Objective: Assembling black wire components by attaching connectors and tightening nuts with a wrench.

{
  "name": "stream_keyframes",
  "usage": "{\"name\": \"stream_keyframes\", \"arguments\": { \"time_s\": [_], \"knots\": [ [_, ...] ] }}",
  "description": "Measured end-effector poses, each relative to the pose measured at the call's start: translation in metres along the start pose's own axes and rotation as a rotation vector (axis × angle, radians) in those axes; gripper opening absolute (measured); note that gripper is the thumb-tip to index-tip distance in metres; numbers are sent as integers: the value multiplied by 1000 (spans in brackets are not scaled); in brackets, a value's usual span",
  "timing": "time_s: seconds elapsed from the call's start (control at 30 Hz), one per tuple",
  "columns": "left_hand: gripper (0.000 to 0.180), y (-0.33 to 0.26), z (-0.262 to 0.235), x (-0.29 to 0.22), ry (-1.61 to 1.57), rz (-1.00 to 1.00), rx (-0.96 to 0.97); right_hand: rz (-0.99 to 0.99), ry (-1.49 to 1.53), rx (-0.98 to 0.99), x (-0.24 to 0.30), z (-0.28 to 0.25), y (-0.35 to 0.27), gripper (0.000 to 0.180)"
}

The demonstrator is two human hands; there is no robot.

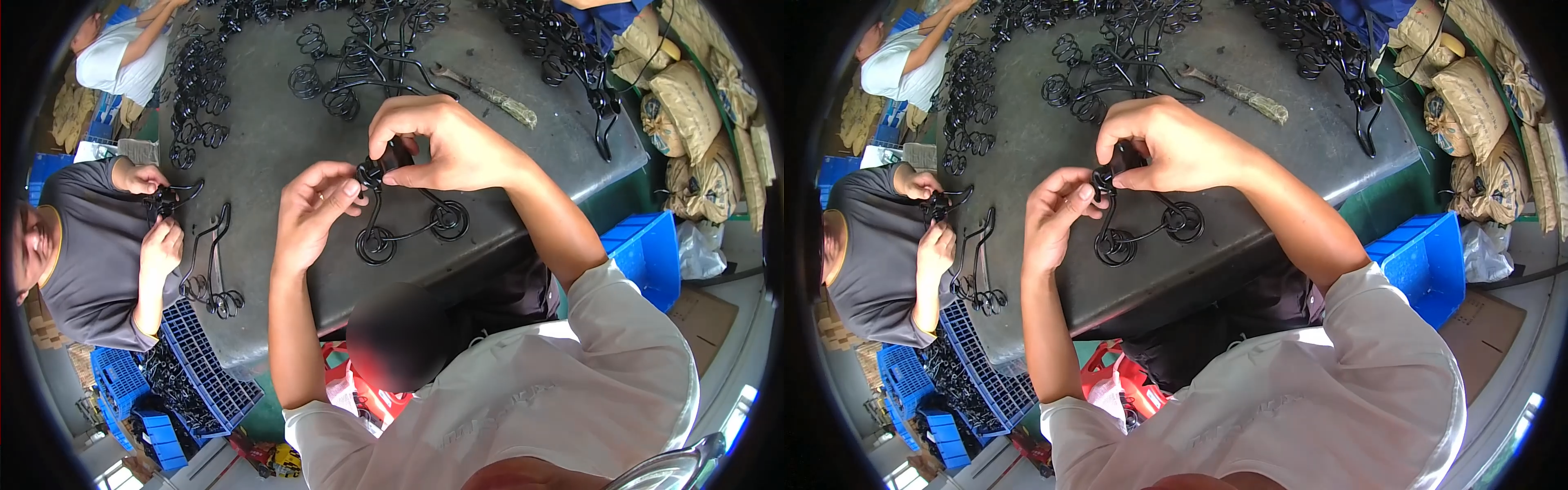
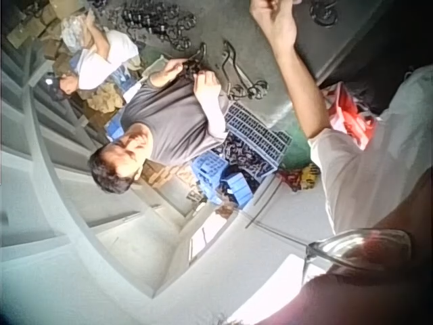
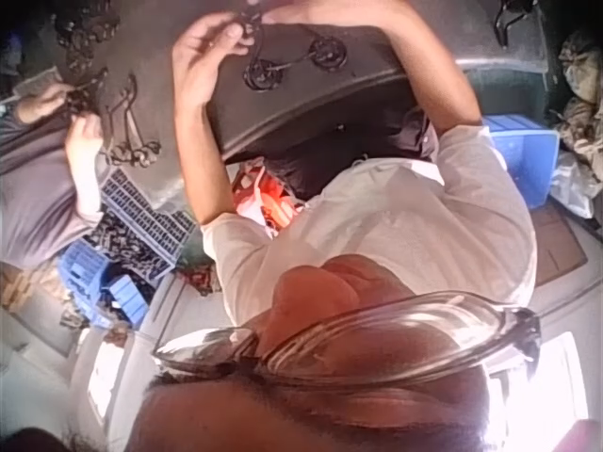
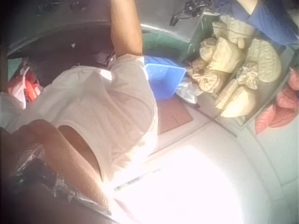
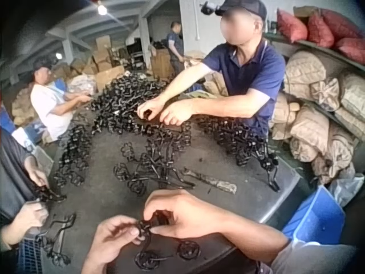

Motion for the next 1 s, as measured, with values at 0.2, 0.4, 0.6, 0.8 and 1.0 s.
{"name": "stream_keyframes", "arguments": {
  "time_s": [0.2,0.4,0.6,0.8,1.0],
  "knots": [
    [36,0,0,0,-67,24,-67,-36,35,-37,1,0,2,25],
    [36,-4,9,-1,-144,2,-138,-2,-1,11,4,1,-1,28],
    [28,-5,12,4,-133,82,-151,-10,-12,9,5,2,-3,25],
    [29,-1,15,-9,-8,120,-183,-14,-63,-39,8,-4,5,26],
    [28,-1,18,0,-7,104,-186,23,-14,-17,2,0,0,24]
  ]
}}
Point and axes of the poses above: each hand's wrist, its own y-axis towards the middle knuckle, its own z-axis out of the palm, x = y × z, the point moved 5 cm from there along y, towards the middle knuckle, and after that the axes turned 13 degrees about z, right-handed, at the moved point
